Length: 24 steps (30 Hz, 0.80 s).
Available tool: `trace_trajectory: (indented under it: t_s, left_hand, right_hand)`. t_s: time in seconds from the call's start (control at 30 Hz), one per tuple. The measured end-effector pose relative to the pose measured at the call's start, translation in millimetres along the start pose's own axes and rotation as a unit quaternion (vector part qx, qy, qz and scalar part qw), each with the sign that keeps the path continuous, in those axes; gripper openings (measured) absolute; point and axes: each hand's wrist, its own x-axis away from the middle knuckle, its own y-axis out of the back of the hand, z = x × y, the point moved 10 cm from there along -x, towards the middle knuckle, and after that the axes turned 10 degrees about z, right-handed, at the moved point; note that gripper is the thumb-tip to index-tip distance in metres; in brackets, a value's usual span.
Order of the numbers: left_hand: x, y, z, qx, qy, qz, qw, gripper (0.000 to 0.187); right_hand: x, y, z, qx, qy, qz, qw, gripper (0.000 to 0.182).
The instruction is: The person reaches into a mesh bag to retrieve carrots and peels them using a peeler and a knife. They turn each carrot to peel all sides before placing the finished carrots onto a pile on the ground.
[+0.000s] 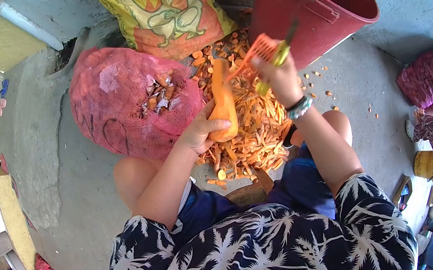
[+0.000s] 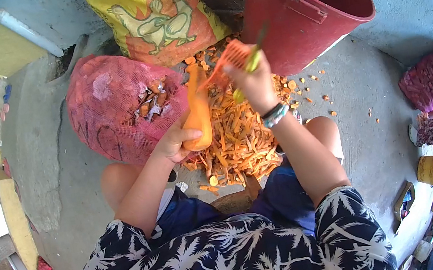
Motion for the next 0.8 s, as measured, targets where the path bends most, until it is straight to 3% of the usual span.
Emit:
trace_trajectory:
  t_s: [0.03,0.1,0.17,0.23,0.3,0.37,0.43,0.53,0.57,0.63,0.73,0.8]
  left_hand:
    - [0.6,1.0,-0.4,-0.001,0.000,-0.001,1.000,0.067]
    - [3.3,-7.3,7.3,-0.093,0.047,0.051,0.993,0.074]
    - [7.7,-8.1,9.7,-0.093,0.041,0.027,0.994,0.080]
    - [8.6,-13.7,2.2,-0.142,0.037,0.045,0.988,0.085]
    - [10.4,-12.9,-0.7,-0.125,0.041,0.050,0.990,0.085]
    - [8.9,-13.2,0.6,-0.098,0.042,0.058,0.993,0.085]
    - [7.4,-4.7,-1.3,-0.078,0.043,0.025,0.996,0.081]
    - [5.5,-17.6,2.3,-0.010,0.060,0.077,0.995,0.076]
    - [6.4,-19.1,5.2,-0.010,0.063,0.081,0.995,0.076]
    - [8.2,-23.7,0.8,-0.011,0.047,0.115,0.992,0.074]
    - [8.5,-12.4,6.9,-0.009,0.050,0.080,0.995,0.074]
    - [6.4,-8.8,7.8,-0.025,0.064,0.058,0.996,0.074]
  right_hand:
    - [5.7,-21.9,-1.5,-0.004,0.010,0.058,0.998,0.029]
    - [2.3,-31.4,8.9,0.071,0.032,0.078,0.994,0.033]
    - [-28.9,23.5,-12.8,0.101,-0.018,-0.026,0.994,0.032]
    - [-53.5,95.7,-2.5,0.161,0.112,-0.164,0.967,0.031]
    - [-48.7,116.3,-7.0,0.023,0.021,-0.206,0.978,0.029]
    - [-34.5,82.9,9.2,0.030,0.044,-0.162,0.985,0.030]
    - [-11.7,23.7,17.3,0.010,0.037,-0.058,0.998,0.028]
    - [-25.8,57.0,-17.1,-0.006,0.034,-0.103,0.994,0.031]
    - [-29.2,87.0,-7.7,0.029,0.043,-0.209,0.976,0.029]
    - [-44.1,110.9,-14.1,-0.096,0.068,-0.184,0.976,0.028]
    - [-16.8,33.8,13.5,-0.051,0.035,-0.079,0.995,0.032]
    - [-11.4,24.2,-6.0,-0.020,-0.020,-0.049,0.998,0.038]
